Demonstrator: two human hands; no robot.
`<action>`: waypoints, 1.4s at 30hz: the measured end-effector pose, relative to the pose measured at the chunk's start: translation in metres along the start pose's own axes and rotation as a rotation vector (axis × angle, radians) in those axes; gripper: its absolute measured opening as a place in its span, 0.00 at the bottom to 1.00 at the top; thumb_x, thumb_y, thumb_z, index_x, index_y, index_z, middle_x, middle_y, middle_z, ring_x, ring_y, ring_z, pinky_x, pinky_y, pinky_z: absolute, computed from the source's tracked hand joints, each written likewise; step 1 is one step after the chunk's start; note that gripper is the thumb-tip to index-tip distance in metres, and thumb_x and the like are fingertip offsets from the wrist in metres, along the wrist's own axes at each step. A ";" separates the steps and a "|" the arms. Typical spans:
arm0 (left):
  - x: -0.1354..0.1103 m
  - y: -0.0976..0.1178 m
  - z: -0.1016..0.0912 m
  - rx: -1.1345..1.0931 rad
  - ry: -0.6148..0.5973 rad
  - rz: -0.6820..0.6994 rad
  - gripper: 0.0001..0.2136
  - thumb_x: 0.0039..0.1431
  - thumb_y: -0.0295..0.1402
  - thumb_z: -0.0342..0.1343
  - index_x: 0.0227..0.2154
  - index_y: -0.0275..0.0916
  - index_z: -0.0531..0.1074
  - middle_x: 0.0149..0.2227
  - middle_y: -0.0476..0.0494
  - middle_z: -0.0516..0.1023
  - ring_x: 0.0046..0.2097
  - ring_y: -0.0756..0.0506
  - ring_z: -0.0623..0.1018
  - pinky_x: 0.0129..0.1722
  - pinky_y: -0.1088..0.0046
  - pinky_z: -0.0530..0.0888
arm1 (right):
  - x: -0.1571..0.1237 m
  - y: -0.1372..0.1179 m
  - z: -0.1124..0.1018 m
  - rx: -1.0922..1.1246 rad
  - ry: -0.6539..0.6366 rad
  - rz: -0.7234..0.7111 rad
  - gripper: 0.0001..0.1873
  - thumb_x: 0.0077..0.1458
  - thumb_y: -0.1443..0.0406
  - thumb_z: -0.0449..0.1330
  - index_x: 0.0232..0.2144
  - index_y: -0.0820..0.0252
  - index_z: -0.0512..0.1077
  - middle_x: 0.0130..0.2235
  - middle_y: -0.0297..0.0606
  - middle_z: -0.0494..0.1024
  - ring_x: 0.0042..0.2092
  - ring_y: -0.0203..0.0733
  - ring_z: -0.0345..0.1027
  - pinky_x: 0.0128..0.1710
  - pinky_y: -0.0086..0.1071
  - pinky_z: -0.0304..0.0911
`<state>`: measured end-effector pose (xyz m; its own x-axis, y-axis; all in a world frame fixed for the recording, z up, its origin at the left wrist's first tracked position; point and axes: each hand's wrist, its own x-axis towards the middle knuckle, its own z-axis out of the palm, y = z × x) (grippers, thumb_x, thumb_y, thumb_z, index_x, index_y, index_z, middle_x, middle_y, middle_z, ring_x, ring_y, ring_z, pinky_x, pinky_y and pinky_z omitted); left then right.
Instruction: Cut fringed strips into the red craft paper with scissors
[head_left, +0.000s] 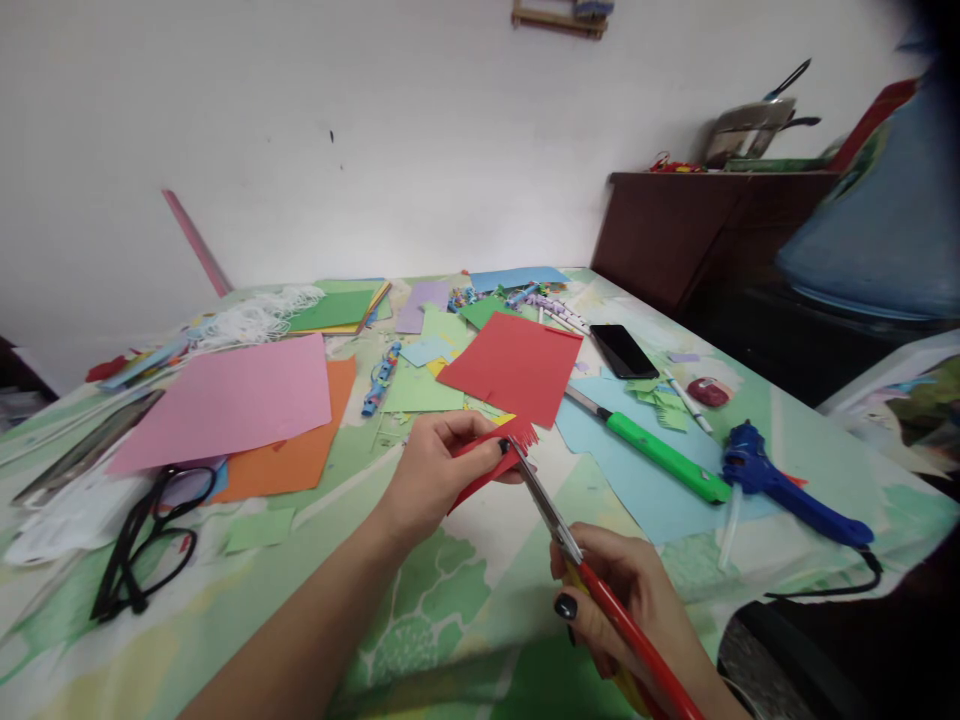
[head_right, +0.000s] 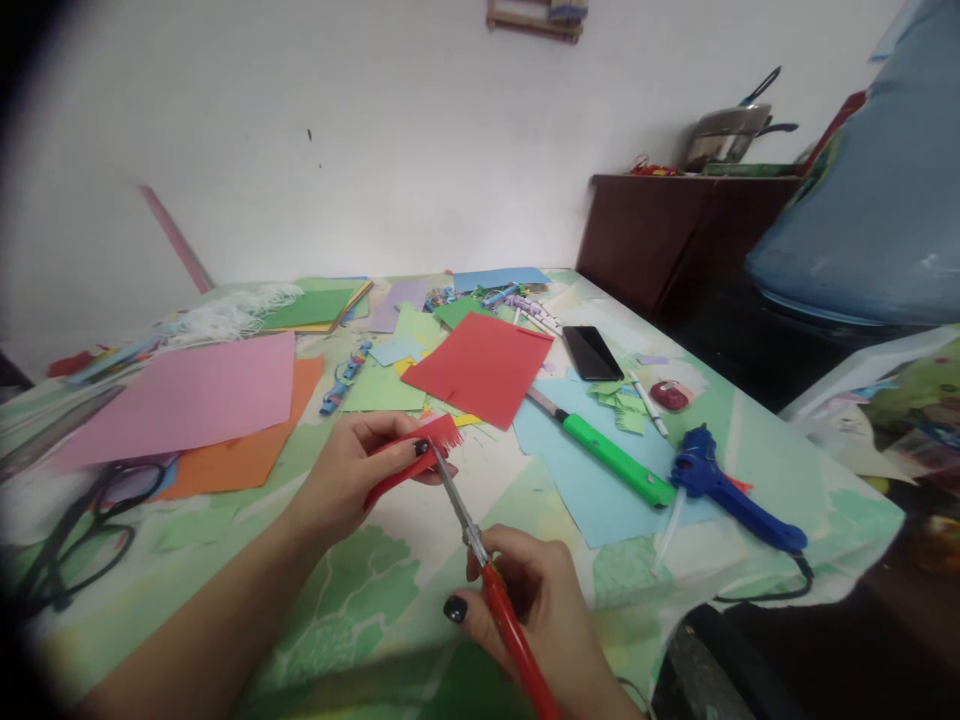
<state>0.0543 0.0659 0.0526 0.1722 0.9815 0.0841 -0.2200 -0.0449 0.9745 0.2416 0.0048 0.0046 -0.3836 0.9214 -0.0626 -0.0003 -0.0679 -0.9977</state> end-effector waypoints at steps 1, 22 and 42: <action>0.000 0.000 0.000 -0.001 0.002 0.000 0.04 0.50 0.28 0.60 0.23 0.33 0.74 0.24 0.46 0.78 0.31 0.43 0.81 0.33 0.68 0.80 | 0.000 0.001 0.000 -0.001 0.000 -0.003 0.18 0.45 0.55 0.66 0.26 0.61 0.64 0.18 0.25 0.58 0.15 0.26 0.48 0.12 0.21 0.44; 0.001 0.000 0.000 -0.004 -0.004 -0.009 0.05 0.50 0.27 0.61 0.22 0.33 0.73 0.24 0.46 0.78 0.30 0.43 0.81 0.33 0.68 0.79 | 0.001 -0.002 0.001 0.001 0.008 0.014 0.19 0.43 0.56 0.68 0.24 0.61 0.64 0.17 0.24 0.56 0.15 0.26 0.48 0.12 0.20 0.44; 0.001 0.002 0.001 -0.039 -0.012 -0.015 0.03 0.50 0.28 0.60 0.24 0.33 0.74 0.25 0.45 0.79 0.31 0.43 0.81 0.35 0.66 0.79 | 0.000 0.000 -0.001 0.028 0.005 0.004 0.21 0.44 0.51 0.66 0.26 0.61 0.64 0.17 0.26 0.59 0.15 0.27 0.49 0.12 0.21 0.43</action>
<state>0.0554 0.0670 0.0547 0.1874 0.9796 0.0728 -0.2548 -0.0230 0.9667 0.2427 0.0048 0.0047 -0.3787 0.9231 -0.0665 -0.0248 -0.0820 -0.9963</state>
